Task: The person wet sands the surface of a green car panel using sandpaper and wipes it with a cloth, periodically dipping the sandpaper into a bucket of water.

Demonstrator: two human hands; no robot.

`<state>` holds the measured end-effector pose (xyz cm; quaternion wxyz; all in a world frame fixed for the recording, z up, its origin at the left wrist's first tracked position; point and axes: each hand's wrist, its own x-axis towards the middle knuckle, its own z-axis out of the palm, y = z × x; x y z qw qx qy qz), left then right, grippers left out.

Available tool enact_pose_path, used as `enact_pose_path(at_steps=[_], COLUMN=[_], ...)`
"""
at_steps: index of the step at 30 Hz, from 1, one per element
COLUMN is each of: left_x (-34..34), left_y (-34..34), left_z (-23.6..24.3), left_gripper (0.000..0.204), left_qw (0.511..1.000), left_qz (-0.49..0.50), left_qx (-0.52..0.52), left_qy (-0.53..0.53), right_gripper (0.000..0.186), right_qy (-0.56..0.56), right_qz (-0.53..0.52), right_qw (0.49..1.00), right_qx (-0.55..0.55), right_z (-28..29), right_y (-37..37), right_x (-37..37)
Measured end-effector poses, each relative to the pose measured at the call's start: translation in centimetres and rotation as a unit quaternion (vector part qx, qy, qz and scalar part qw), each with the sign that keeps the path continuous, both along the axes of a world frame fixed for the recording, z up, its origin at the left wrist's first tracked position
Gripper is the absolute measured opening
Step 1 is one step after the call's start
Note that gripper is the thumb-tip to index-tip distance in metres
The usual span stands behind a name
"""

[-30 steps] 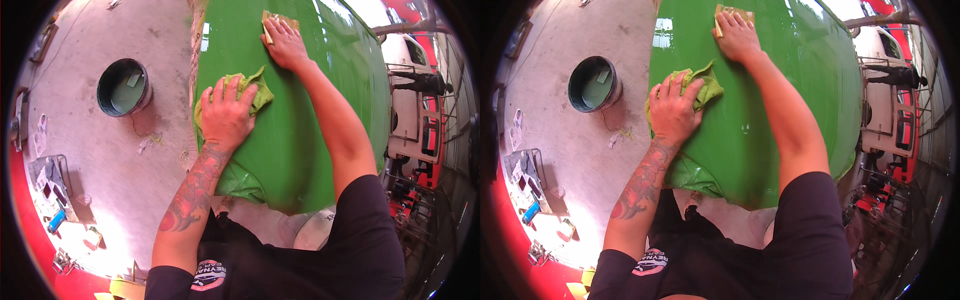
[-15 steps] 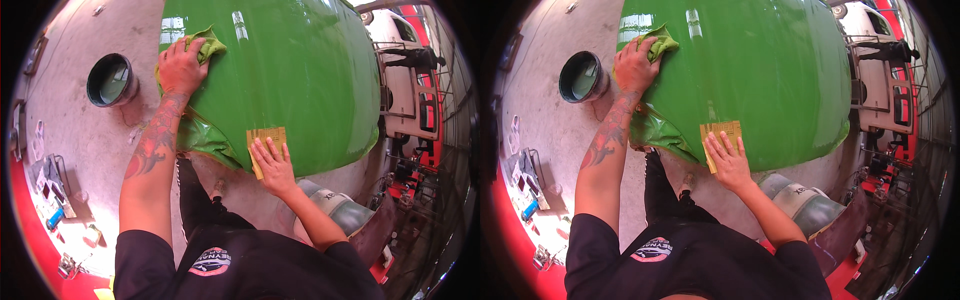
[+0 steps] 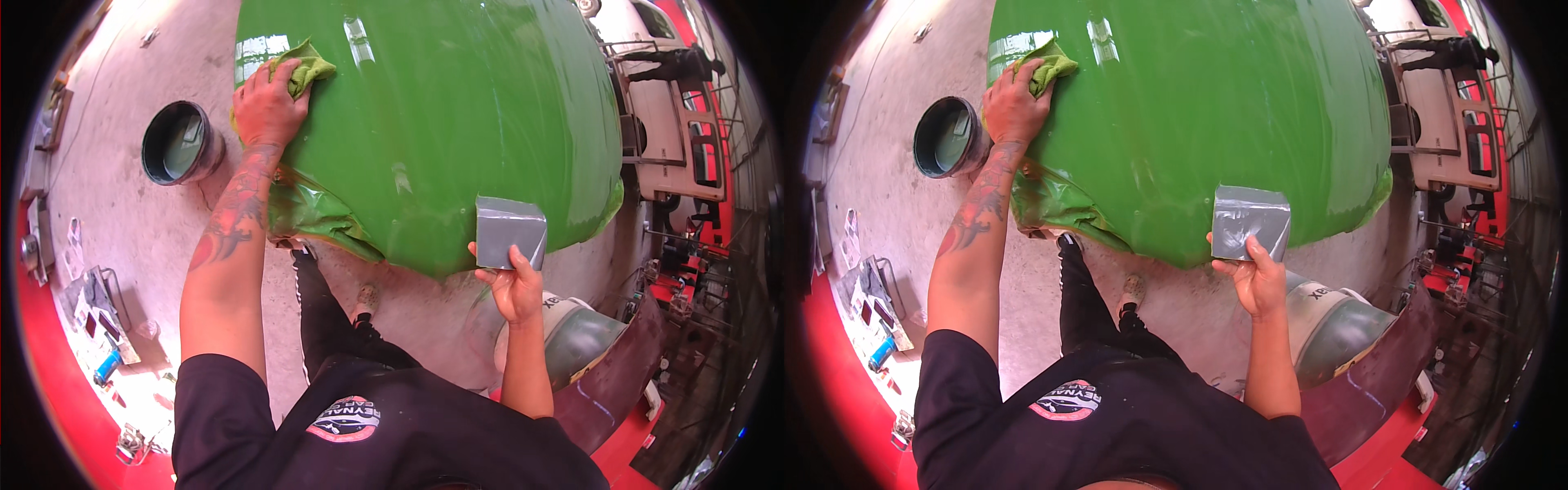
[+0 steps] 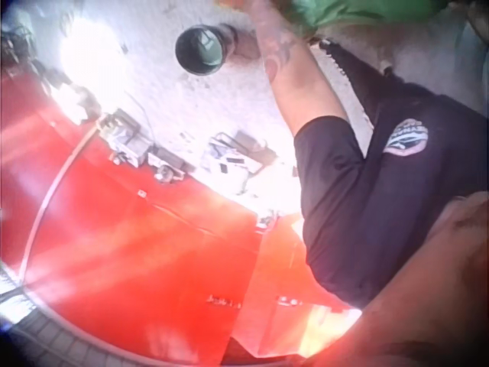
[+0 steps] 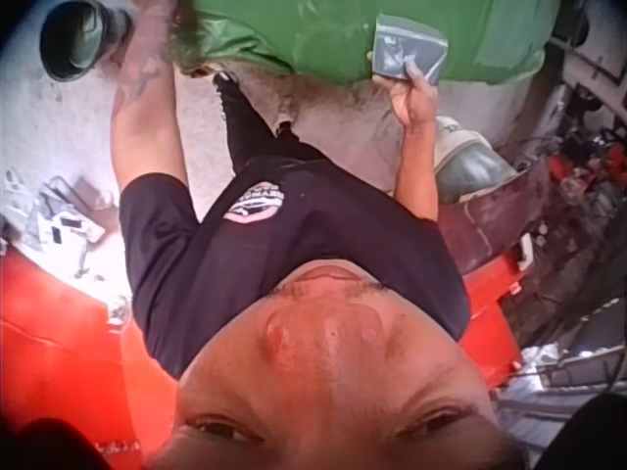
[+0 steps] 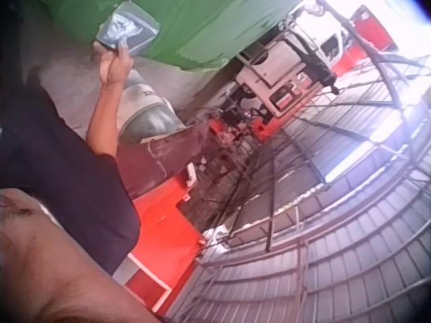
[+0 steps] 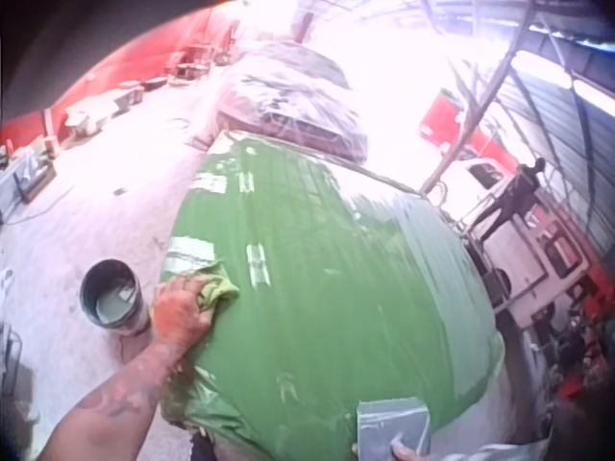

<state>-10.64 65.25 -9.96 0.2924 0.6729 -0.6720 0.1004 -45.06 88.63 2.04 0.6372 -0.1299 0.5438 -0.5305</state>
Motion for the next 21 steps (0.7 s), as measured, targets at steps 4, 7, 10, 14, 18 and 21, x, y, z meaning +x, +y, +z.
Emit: enact_pose_path(at_steps=[4,7,10,14,18,21], left_x=[0.1,0.2,0.3,0.4,0.3,0.4], left_y=[0.0,0.0,-0.1,0.0,-0.1,0.0], left_z=[0.1,0.2,0.0,0.4,0.2,0.0], left_gripper=[0.041,0.041,0.041,0.040,0.040,0.040], left_qw=[1.000,1.000,1.000,1.000,1.000,1.000], left_qz=[0.005,0.004,-0.004,0.000,0.000,-0.001], left_qx=[0.007,0.003,0.001,0.018,0.007,-0.001], left_qy=[0.001,-0.002,0.002,-0.007,-0.012,-0.012], right_gripper=[0.044,0.040,0.034,0.025,0.030,0.036], right_qy=[0.103,0.150,0.198,0.156,0.125,0.144], right_qz=[-0.017,0.006,0.014,-0.060,-0.048,-0.051], right_qw=[0.994,0.989,0.980,0.986,0.991,0.988], right_qx=[-0.018,-0.011,0.007,0.023,-0.011,-0.027], right_z=[-0.3,-0.9,-1.1,-1.0,-0.1,-0.7], right_y=[0.1,0.7,0.9,0.8,0.6,0.5], right_x=[0.5,-0.3,-0.3,0.1,0.8,0.2])
